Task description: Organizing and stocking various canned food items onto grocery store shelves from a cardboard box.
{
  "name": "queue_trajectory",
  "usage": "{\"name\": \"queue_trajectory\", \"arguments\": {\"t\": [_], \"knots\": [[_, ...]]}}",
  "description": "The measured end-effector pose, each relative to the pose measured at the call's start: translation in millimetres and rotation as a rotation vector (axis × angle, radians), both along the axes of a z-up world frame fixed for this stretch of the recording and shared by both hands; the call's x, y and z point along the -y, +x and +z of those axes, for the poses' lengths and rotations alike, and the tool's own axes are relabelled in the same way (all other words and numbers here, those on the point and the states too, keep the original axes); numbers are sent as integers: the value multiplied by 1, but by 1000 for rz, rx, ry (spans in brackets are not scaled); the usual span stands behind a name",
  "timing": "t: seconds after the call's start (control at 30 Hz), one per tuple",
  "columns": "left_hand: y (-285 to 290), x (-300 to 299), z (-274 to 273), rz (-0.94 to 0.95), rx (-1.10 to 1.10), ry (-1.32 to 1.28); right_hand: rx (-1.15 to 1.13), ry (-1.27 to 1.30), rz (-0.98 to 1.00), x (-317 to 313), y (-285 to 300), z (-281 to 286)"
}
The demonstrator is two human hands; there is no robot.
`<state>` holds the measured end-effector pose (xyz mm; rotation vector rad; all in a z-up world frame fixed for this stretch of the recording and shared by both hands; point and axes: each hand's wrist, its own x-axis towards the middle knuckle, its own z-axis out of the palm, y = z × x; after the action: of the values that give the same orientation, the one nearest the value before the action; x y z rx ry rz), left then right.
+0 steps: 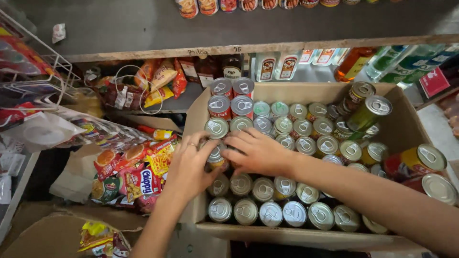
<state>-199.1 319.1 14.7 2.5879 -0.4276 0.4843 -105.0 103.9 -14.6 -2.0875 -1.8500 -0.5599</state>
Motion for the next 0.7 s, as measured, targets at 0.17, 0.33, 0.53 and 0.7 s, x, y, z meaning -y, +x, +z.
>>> {"name": "queue_trajectory", "arguments": {"t": [0.17, 0.33, 0.53, 0.7], "knots": [[-2, 7, 15, -53, 64, -20, -54, -39, -142, 41, -5, 43], [9, 41, 20, -139, 106, -85, -168, -375, -674, 141, -20, 100], [49, 122, 23, -398, 112, -140, -347, -879, -1355, 275, -55, 88], [101, 212, -6, -709, 97, -53, -601, -777, -1336, 314, -89, 39]]}}
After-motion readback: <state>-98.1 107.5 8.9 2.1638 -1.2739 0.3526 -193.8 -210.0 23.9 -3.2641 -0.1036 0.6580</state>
